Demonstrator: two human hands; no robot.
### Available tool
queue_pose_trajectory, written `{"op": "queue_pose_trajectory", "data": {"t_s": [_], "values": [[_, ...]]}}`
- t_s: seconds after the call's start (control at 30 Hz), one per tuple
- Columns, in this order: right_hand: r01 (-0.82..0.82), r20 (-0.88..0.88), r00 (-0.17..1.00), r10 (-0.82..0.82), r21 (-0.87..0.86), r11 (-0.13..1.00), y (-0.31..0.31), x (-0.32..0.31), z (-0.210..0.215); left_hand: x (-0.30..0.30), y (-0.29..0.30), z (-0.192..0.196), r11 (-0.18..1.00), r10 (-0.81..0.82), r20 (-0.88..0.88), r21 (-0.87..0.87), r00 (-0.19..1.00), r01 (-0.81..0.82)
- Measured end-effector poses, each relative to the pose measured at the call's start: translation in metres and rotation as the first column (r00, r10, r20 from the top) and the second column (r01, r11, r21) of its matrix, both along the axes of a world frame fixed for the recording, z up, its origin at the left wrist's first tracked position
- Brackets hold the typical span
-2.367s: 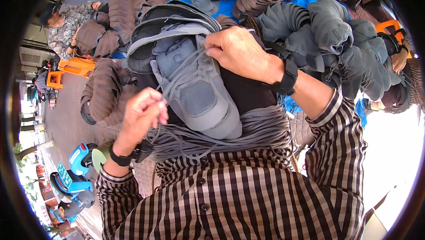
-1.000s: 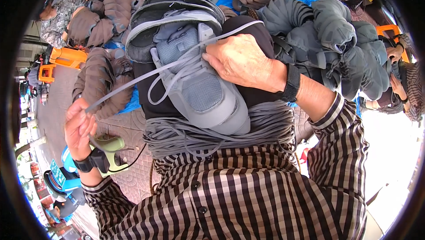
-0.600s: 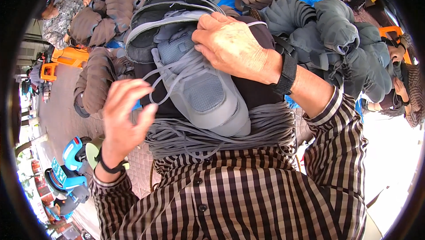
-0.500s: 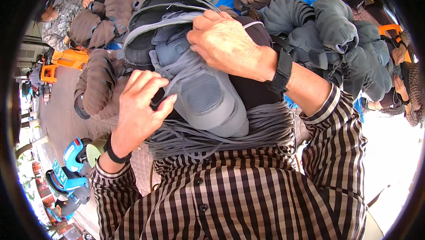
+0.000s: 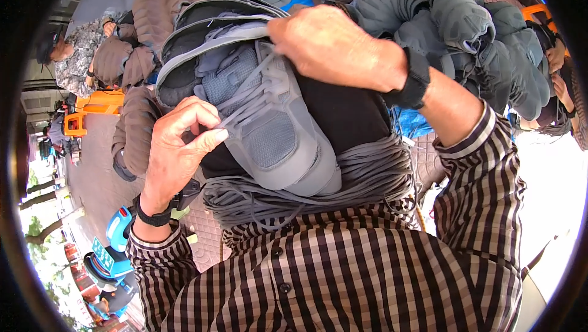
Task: Lacing a grey athletic shoe while sitting outdoors near other workers.
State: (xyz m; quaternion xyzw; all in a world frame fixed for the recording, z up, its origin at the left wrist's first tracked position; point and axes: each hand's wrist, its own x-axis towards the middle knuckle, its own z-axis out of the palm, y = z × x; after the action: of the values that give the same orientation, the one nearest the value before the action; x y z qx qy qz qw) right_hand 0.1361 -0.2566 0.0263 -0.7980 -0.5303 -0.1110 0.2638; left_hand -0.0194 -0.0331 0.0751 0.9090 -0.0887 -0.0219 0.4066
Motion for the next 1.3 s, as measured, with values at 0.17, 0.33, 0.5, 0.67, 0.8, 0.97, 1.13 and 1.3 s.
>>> {"op": "queue_pose_trajectory", "data": {"t_s": [0.17,0.33,0.5,0.67,0.8,0.97,1.13,1.3], "values": [[0.056,0.026,0.998,-0.055,-0.056,0.997,-0.027,0.016,0.003,0.003,0.0,-0.001,0.998,-0.013,0.034,0.068,0.999,0.011],[0.1,0.11,0.99,-0.093,-0.055,0.994,-0.049,0.035,0.008,0.004,0.001,-0.006,0.99,-0.045,0.055,0.135,0.998,0.037],[0.111,0.156,0.983,-0.097,-0.086,0.99,-0.052,0.037,0.01,0.004,-0.002,-0.007,0.985,-0.006,0.061,0.173,0.998,-0.005],[0.121,0.107,0.988,-0.109,-0.113,0.986,-0.059,0.047,0.016,0.004,-0.001,-0.013,0.993,0.081,0.038,0.079,0.996,-0.084],[0.082,0.167,0.984,-0.059,-0.133,0.988,-0.055,0.047,0.015,0.002,0.001,-0.016,0.993,0.045,-0.031,-0.109,0.998,-0.048],[0.147,0.265,0.958,-0.111,-0.119,0.982,-0.059,0.066,0.011,0.002,0.001,-0.018,1.0,0.022,0.03,-0.02,0.999,-0.021],[0.174,0.327,0.935,-0.138,-0.083,0.981,-0.051,0.081,-0.007,-0.002,0.003,-0.015,0.996,0.04,0.039,0.077,0.998,-0.043],[0.139,0.025,0.99,-0.137,-0.278,0.95,-0.056,0.078,-0.03,-0.006,0.021,-0.027,0.913,0.322,0.161,-0.312,0.933,-0.261]]}}
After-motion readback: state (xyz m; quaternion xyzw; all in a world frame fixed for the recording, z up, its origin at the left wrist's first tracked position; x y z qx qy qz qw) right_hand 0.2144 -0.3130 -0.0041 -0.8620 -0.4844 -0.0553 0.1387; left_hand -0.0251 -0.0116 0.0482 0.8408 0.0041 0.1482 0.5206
